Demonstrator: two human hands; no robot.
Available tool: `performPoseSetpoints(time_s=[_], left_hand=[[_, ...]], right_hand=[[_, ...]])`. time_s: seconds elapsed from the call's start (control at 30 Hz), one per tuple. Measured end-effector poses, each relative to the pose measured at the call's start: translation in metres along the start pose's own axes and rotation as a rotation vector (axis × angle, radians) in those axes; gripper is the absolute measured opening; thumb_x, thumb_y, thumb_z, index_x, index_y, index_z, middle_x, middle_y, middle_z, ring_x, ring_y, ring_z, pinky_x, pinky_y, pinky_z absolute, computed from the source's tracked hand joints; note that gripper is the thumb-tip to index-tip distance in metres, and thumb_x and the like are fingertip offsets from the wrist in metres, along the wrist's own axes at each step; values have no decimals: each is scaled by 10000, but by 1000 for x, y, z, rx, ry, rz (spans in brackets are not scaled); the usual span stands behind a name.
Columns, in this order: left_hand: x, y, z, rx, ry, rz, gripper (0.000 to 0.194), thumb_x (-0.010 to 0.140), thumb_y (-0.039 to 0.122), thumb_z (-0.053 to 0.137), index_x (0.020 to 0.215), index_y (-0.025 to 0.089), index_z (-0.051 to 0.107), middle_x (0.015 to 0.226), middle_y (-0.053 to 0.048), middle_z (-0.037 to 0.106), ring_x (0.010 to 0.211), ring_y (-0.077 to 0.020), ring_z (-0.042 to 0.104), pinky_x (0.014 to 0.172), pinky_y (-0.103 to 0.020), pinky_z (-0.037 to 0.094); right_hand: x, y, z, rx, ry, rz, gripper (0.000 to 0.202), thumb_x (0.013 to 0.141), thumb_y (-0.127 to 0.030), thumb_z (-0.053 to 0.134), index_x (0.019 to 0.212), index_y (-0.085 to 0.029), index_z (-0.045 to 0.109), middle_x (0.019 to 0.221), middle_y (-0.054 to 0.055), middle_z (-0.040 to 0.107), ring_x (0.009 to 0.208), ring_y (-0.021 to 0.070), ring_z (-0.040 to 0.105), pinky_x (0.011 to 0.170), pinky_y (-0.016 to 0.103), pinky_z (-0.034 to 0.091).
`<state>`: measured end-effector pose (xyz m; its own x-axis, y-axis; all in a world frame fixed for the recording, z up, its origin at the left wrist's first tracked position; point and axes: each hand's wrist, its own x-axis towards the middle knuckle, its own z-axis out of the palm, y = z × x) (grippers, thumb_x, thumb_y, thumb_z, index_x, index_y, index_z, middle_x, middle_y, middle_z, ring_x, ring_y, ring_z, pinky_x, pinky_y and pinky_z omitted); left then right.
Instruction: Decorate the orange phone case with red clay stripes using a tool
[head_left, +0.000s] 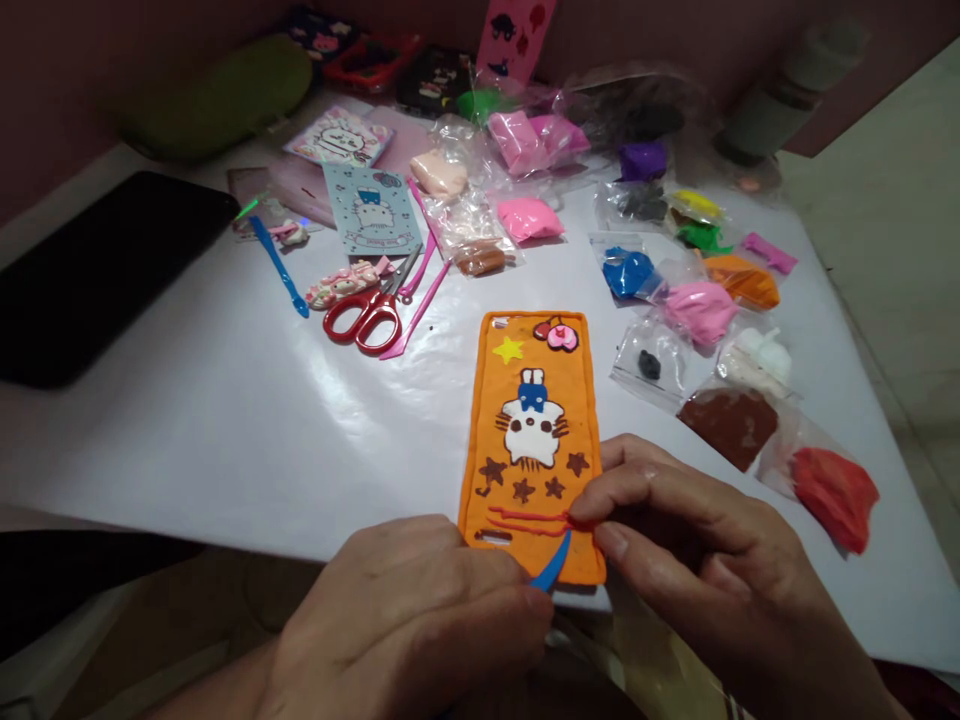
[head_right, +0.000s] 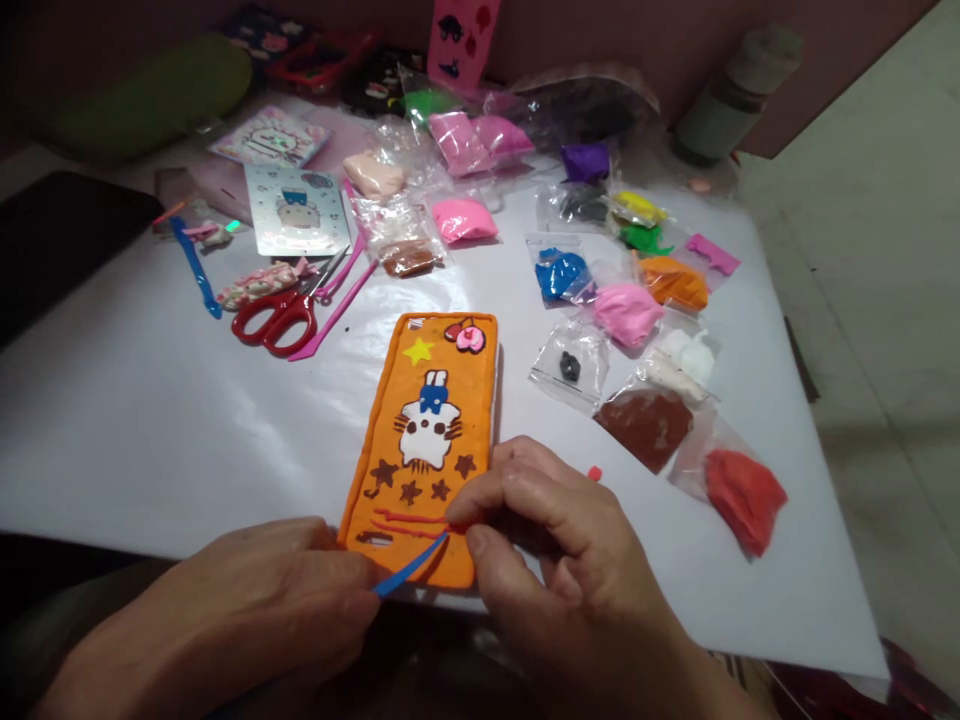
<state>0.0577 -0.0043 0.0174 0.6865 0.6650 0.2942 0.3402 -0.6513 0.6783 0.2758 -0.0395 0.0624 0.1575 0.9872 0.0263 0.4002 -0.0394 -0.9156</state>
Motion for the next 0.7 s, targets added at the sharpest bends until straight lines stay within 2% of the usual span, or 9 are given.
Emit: performPoseSetpoints(time_s=[0.1,0.17,0.27,0.37,0.43,0.53,0.6,0.67,0.7], left_hand=[[4,4,-4,-143,9,40,364,1019,366,434,869,247,743,580,2,663,480,-141,557,558,-263,524],[6,6,-3,-181,41,-10,376,1020,382,413,868,237,725,581,-2,639,504,-149,551,590,-275,536],[7,8,2,-220,21,-44,404,1027,410,375,844,241,693,560,11,575,518,-149,514,626,-272,535],[10,4,-1,-225,-11,-45,395,1033,404,356,876,248,682,602,8,602,549,-152,525,669,-271,539],[17,-1,-9,-232,-88,8,352,1033,380,378,938,254,692,634,9,645,536,-147,534,651,-260,540],[27,-5,-21,-256,-279,186,250,1006,302,474,953,280,717,589,46,649,451,-112,528,521,-199,494],[28,-1,-22,-210,-239,160,256,1009,306,485,923,274,724,560,50,634,440,-107,525,526,-200,498],[24,7,-17,-102,-96,-12,316,1018,333,468,849,247,720,543,28,610,475,-129,545,584,-242,524],[21,11,-14,-84,-85,-29,318,1013,341,483,822,243,717,541,24,606,485,-131,550,593,-246,529]], right_hand=[[1,-2,0,15,13,12,234,775,-77,601,797,-284,708,826,-45,686,812,98,673,671,121,524],[2,-4,0,-5,12,8,209,763,-88,603,769,-269,708,790,-38,687,774,102,676,643,123,526],[2,-6,-1,-15,6,5,196,753,-89,604,757,-253,709,766,-24,691,741,111,677,604,131,528],[2,-7,-1,19,-15,17,196,754,-82,600,779,-244,708,775,-13,682,731,117,676,613,150,545],[2,-6,-1,16,-25,31,188,765,-93,591,797,-235,710,785,2,677,724,131,677,579,167,542],[1,-5,-2,-4,-32,36,182,779,-109,578,816,-230,709,781,17,664,703,150,666,530,194,522],[0,-5,-2,-14,-40,30,182,784,-111,570,817,-229,703,785,22,661,709,159,661,536,209,522],[0,-5,-2,-28,-40,27,190,784,-108,558,820,-227,701,797,29,671,713,163,663,539,215,521],[0,-5,-2,-37,-40,28,190,784,-109,555,819,-225,701,800,32,676,709,164,664,536,215,520]])
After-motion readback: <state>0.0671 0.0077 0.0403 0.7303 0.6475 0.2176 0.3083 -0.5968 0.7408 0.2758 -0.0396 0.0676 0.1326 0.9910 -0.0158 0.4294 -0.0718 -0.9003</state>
